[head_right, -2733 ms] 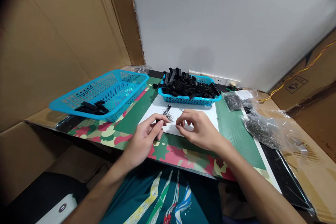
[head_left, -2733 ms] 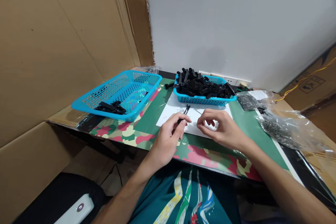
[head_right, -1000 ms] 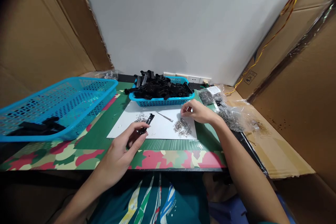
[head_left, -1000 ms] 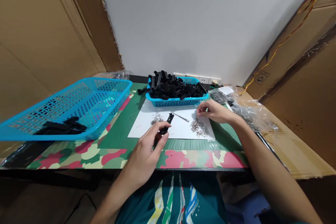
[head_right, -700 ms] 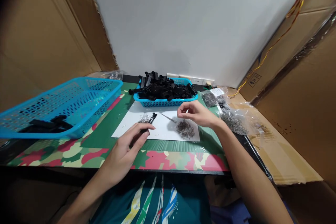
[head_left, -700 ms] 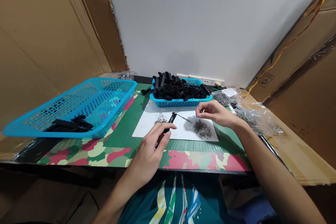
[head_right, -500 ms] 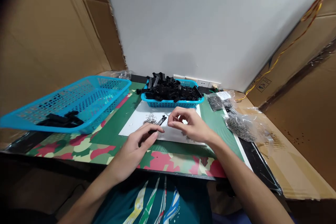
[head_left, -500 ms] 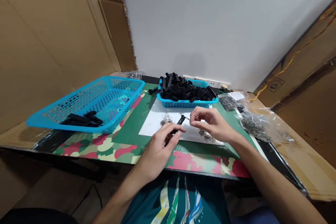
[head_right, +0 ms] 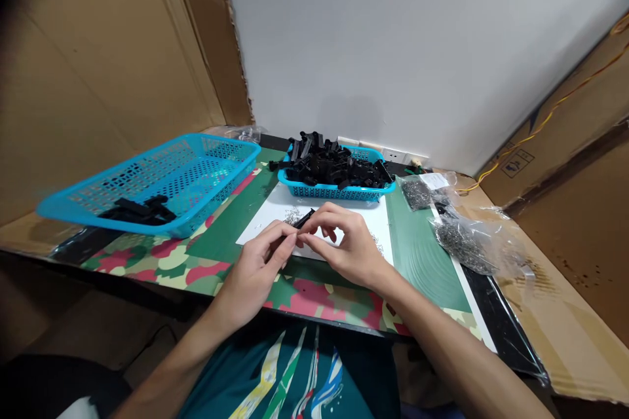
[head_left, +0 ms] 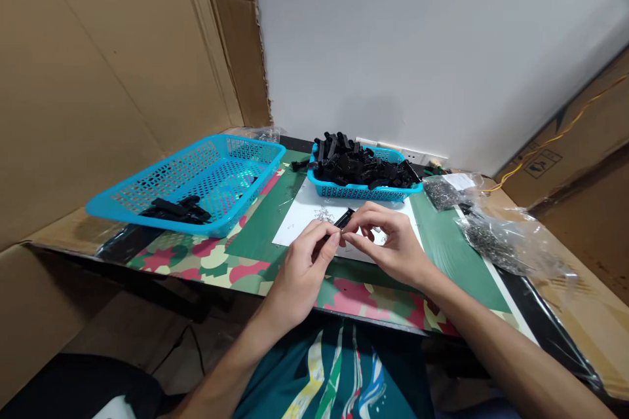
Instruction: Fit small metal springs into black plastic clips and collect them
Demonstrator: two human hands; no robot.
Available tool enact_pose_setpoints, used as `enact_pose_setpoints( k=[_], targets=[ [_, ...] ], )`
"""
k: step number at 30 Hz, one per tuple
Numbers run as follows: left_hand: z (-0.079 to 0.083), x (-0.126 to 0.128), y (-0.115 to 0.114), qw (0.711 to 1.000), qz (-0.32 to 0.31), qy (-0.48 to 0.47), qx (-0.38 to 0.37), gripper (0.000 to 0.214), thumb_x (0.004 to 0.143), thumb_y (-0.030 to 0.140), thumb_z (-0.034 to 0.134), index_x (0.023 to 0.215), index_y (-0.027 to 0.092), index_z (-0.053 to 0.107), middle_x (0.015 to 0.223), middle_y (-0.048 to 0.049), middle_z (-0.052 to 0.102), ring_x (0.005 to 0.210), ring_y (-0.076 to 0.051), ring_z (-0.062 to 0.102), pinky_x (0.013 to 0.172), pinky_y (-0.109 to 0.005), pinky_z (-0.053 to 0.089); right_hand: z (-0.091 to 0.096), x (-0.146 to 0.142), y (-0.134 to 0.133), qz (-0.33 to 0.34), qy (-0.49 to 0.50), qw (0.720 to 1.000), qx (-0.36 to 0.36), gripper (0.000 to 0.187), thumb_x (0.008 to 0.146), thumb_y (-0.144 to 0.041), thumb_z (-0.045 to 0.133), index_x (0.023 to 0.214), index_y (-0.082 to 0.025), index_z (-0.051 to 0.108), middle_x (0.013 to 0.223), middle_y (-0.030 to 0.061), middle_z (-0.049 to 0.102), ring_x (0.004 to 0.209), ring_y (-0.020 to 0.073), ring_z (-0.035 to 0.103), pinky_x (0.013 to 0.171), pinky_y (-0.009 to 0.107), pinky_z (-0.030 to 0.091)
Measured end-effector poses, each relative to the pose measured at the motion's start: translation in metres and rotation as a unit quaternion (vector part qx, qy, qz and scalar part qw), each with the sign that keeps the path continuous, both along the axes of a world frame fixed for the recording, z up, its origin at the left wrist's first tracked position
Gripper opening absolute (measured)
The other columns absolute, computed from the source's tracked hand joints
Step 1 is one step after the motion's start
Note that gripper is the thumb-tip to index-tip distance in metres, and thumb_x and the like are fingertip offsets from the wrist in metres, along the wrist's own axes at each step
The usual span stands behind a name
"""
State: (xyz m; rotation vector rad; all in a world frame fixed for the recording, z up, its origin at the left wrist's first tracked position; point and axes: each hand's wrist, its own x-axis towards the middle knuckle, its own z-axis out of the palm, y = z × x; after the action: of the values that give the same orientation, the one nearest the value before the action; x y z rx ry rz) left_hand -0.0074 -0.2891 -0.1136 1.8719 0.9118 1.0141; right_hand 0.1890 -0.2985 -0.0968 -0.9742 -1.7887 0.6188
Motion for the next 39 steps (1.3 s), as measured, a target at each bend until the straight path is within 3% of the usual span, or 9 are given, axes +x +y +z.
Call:
enact_pose_setpoints(
  k=[5,10,18,22,27,33,39],
  targets=[
    [-0.001,-0.001,-0.002,0.999,0.005,0.027,0.032,0.031,0.111,0.039,0.044,0.092,0.021,0.061,0.096,-0.0028,0.061,0.094,-0.020,0.058,0.086,-0.031,0.044,-0.001,0.007,0.001,-0.016,0.004,1.000,-0.021,0.014,0.100,-0.034,0.069,0.104,-0.025,0.078,0.096,0.0051,0.073,0.080,0.0175,0.066,0.064,0.029,0.053],
    [-0.003,0.000,-0.003,0.996,0.005,0.080,0.045,0.030,0.111,0.037,0.043,0.092,0.021,0.060,0.095,-0.0021,0.058,0.090,-0.019,0.059,0.082,-0.030,0.044,0.000,0.010,0.001,0.016,-0.041,0.998,-0.038,0.017,0.102,-0.033,0.066,0.099,-0.025,0.080,0.094,0.0051,0.075,0.080,0.0175,0.067,0.061,0.028,0.051],
    [-0.007,-0.001,-0.002,0.992,-0.027,0.115,0.037,0.028,0.111,0.034,0.044,0.105,0.023,0.070,0.104,-0.0033,0.064,0.098,-0.020,0.064,0.086,-0.032,0.047,0.007,0.024,0.002,0.049,-0.078,0.986,-0.137,0.018,0.095,-0.032,0.070,0.085,-0.020,0.078,0.079,0.0029,0.072,0.065,0.0128,0.060,0.055,0.024,0.047],
    [-0.006,-0.002,-0.002,0.994,-0.037,0.100,0.021,0.028,0.111,0.036,0.046,0.122,0.028,0.070,0.113,-0.0026,0.071,0.106,-0.022,0.068,0.092,-0.032,0.049,0.005,0.035,0.007,-0.030,-0.035,0.986,-0.160,0.019,0.087,-0.034,0.074,0.080,-0.017,0.076,0.069,0.0031,0.069,0.054,0.0111,0.053,0.048,0.024,0.042],
    [-0.009,-0.001,0.000,0.995,-0.016,0.089,-0.031,0.034,0.107,0.037,0.055,0.140,0.030,0.060,0.105,-0.0029,0.079,0.102,-0.025,0.076,0.085,-0.034,0.054,0.000,0.038,0.013,-0.102,-0.043,0.981,-0.159,0.022,0.083,-0.035,0.074,0.076,-0.015,0.077,0.062,0.0034,0.067,0.050,0.0113,0.051,0.045,0.025,0.036],
    [-0.013,0.002,0.004,0.995,-0.021,0.088,-0.051,0.031,0.103,0.032,0.058,0.129,0.026,0.073,0.105,-0.0047,0.083,0.099,-0.026,0.079,0.084,-0.034,0.057,-0.005,0.031,0.017,-0.114,-0.115,0.975,-0.155,0.019,0.085,-0.031,0.069,0.077,-0.017,0.079,0.064,0.0041,0.070,0.052,0.0127,0.051,0.050,0.027,0.036],
    [-0.012,0.004,0.005,0.994,-0.027,0.100,-0.029,0.023,0.102,0.030,0.058,0.109,0.024,0.079,0.089,-0.0014,0.081,0.084,-0.022,0.075,0.077,-0.032,0.052,-0.011,0.028,0.019,-0.111,-0.182,0.965,-0.155,0.018,0.086,-0.026,0.067,0.077,-0.018,0.080,0.069,0.0043,0.072,0.060,0.0144,0.055,0.057,0.029,0.037]
  ],
)
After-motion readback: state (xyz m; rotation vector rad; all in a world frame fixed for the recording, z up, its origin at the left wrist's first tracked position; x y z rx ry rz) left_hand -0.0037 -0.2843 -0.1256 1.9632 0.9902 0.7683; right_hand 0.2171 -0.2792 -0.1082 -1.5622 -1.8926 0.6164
